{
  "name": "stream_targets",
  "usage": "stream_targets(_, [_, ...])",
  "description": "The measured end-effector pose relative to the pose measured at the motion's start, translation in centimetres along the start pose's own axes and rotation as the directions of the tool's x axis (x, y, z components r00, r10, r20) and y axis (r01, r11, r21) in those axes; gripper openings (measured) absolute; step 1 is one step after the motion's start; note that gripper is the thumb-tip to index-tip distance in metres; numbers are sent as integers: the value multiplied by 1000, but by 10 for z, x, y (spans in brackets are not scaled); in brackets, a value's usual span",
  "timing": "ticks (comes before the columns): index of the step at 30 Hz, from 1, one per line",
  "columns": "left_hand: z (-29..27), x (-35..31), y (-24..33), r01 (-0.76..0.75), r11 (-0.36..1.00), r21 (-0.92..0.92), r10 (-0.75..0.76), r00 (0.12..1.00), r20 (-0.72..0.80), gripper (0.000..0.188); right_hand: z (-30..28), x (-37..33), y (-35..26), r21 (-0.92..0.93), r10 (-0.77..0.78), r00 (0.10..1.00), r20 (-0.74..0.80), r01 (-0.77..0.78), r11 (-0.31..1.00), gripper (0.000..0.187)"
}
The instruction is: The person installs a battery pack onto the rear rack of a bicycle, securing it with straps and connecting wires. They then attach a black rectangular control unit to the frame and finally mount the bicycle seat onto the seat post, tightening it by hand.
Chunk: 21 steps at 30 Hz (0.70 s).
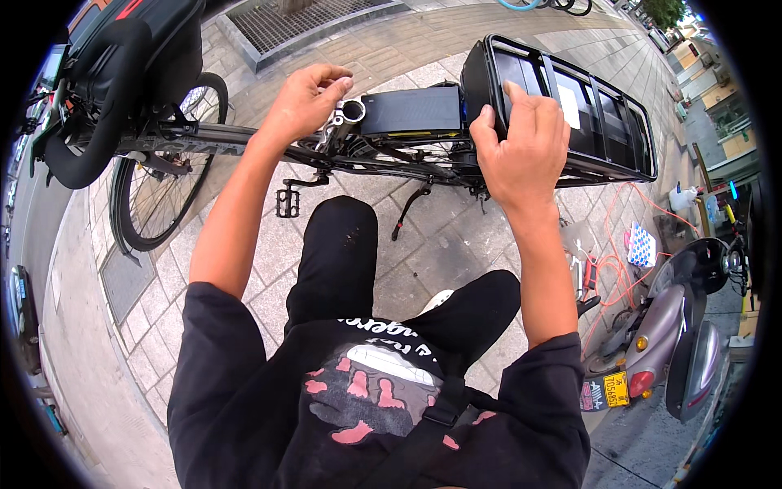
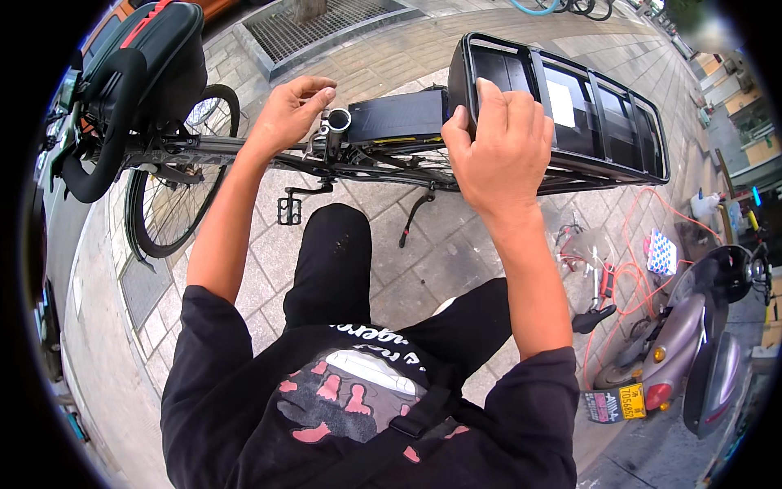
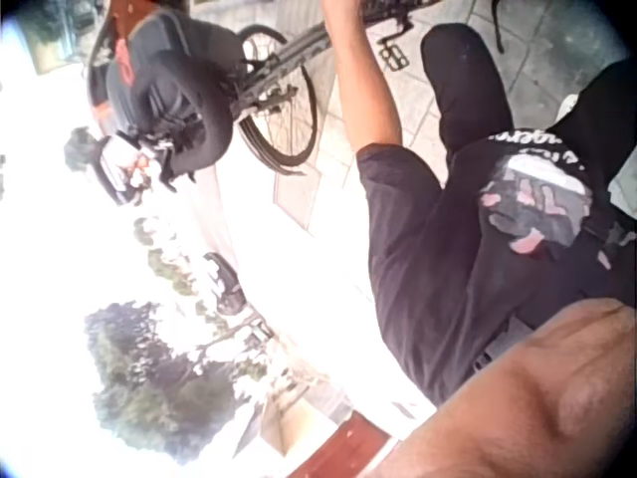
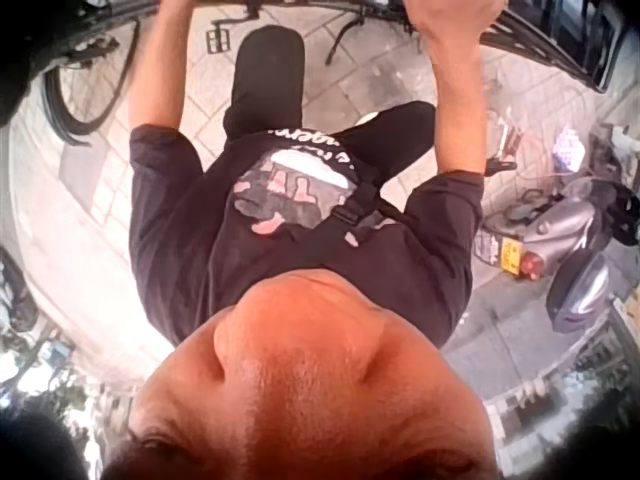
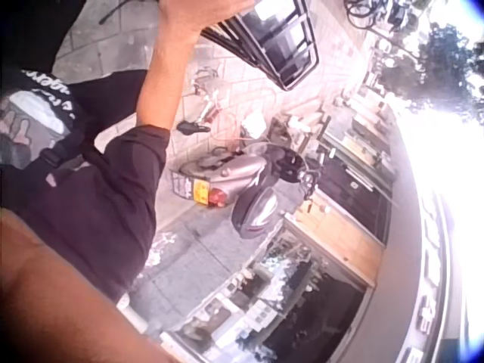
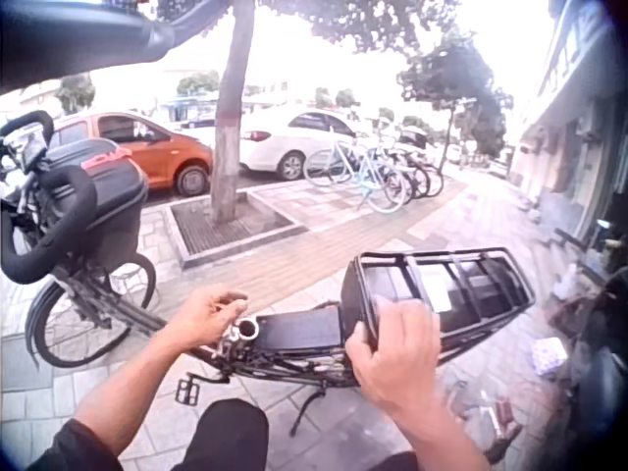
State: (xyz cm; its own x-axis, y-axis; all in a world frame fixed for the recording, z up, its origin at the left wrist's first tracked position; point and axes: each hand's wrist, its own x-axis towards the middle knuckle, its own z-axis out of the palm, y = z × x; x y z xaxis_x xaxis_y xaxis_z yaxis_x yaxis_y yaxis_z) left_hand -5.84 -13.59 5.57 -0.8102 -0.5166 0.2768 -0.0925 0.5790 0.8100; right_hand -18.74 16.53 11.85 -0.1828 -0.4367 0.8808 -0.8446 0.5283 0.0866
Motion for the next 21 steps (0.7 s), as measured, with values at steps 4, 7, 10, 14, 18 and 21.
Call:
stream_targets(4, [7,-15,-13,249,962,-111,-236,965,117,51,9,14,-55,309,-208,975,76,176,935,18])
stream_targets(7, [14,-13,-24,370,916,-154,-343,923,176,49,76,16,-65,422,-284,840,463,72,904,19])
stream_targets(10, [20,-17,-17,403,885,-232,-381,915,133,46,117,18,-63,466,-316,723,614,-9,885,25])
stream_targets(14, [22,-17,-19,404,861,-309,-384,915,127,46,131,21,-58,548,-425,687,590,46,835,21])
stream_targets(18, [27,-19,-21,451,806,-384,-430,891,144,48,133,21,-60,563,-517,629,580,150,813,13])
stream_targets(21, [34,-18,-33,374,862,-343,-364,927,94,46,129,23,-62,564,-583,593,555,246,788,10])
